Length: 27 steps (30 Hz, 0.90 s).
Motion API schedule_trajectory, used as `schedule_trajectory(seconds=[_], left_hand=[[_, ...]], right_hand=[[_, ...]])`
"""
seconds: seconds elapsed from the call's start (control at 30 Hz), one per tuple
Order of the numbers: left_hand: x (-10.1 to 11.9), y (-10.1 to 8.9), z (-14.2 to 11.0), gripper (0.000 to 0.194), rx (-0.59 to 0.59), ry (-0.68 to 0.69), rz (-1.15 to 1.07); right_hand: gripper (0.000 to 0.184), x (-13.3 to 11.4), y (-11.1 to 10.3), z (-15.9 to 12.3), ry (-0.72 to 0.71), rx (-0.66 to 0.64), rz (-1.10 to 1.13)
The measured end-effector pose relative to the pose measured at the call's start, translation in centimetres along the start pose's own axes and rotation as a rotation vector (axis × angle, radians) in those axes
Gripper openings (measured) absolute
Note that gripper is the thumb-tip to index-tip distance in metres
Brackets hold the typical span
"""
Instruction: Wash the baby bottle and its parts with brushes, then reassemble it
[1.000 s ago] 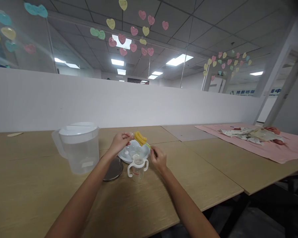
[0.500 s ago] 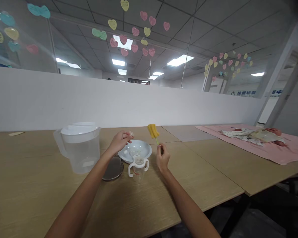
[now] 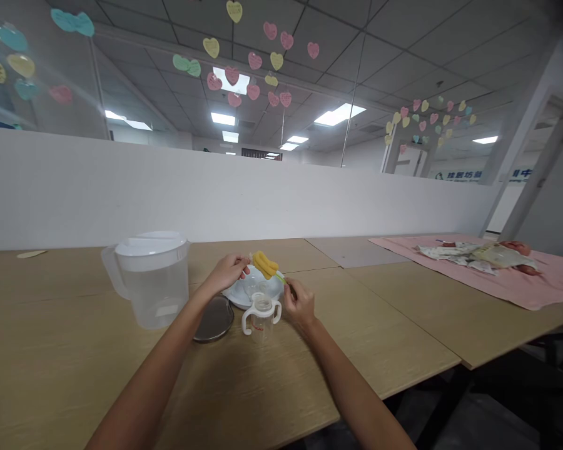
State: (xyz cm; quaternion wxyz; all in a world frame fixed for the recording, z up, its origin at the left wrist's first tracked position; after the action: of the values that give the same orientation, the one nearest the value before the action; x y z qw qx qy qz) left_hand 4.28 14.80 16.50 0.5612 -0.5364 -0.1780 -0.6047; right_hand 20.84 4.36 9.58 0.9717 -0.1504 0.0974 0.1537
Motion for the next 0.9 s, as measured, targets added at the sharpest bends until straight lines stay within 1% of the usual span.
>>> schedule_trajectory(seconds=[0.13, 0.2, 0.27, 0.33, 0.37, 0.43, 0.5, 0.53, 0.6, 0.67, 0.7, 0.77, 0.83, 0.9], left_hand=[[0.0, -0.3, -0.1, 0.024, 0.024, -0.016, -0.047], [-0.2, -0.5, 0.0, 0.024, 0.043, -0.027, -0.088], [-0.5, -0.8, 0.2, 0.025, 0.075, -0.039, -0.126], [-0.9, -1.0, 0.4, 0.023, 0.104, -0.055, -0.218], [-1.2, -0.8, 0.5, 0.022, 0.104, -0.069, -0.313], [-1.9, -0.3, 0.8, 0.017, 0.084, -0.106, -0.572], [-2.3, 0.2, 0.9, 0.013, 0.067, -0.142, -0.791], [-2.3, 0.4, 1.0, 0.011, 0.068, -0.150, -0.836], [-2.2, 0.3, 1.0, 0.008, 0.081, -0.151, -0.830], [-1.7, -0.3, 0.8, 0.011, 0.101, -0.115, -0.713], [-1.4, -0.8, 0.6, 0.013, 0.126, -0.085, -0.600], [-0.5, -2.5, 0.2, 0.018, 0.201, -0.003, -0.259], [0.4, -4.1, -0.1, 0.021, 0.274, 0.071, 0.161], [0.1, -5.0, -0.1, 0.021, 0.282, 0.064, 0.496]], right_hand=[[0.024, 0.1, 0.2, 0.0, 0.032, -0.014, 0.023], [0.024, 0.5, 0.0, 0.0, 0.087, -0.002, 0.044], [0.024, 1.0, -0.3, 0.0, 0.149, 0.036, 0.070], [0.025, 1.4, -0.6, 0.0, 0.182, 0.076, 0.099], [0.025, 1.4, -0.7, 0.0, 0.184, 0.086, 0.108], [0.025, 1.1, -0.5, -0.1, 0.156, 0.075, 0.105], [0.024, 0.4, -0.1, -0.1, 0.090, 0.044, 0.082], [0.023, -0.1, 0.1, -0.1, 0.048, 0.026, 0.069], [0.023, -0.8, 0.5, -0.2, -0.019, -0.005, 0.049], [0.022, -1.1, 0.6, -0.2, -0.052, -0.022, 0.037], [0.022, -1.1, 0.5, -0.2, -0.060, -0.022, 0.031], [0.021, -1.1, 0.3, -0.1, -0.070, -0.010, 0.018], [0.020, -1.0, 0.2, -0.1, -0.070, -0.005, 0.003], [0.021, -0.8, 0.3, -0.1, -0.059, -0.013, -0.008]])
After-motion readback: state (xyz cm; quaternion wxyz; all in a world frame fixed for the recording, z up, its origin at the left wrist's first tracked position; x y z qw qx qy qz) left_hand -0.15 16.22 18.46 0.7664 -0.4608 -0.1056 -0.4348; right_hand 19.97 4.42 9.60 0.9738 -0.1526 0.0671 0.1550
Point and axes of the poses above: each hand's wrist, its own z-axis towards the middle knuckle, its own y-axis out of the palm, x = y × z, the point moved 10 cm from there along z, towards the middle knuckle, and after that the axes turned 8 degrees about -z, right-handed, at the moved point
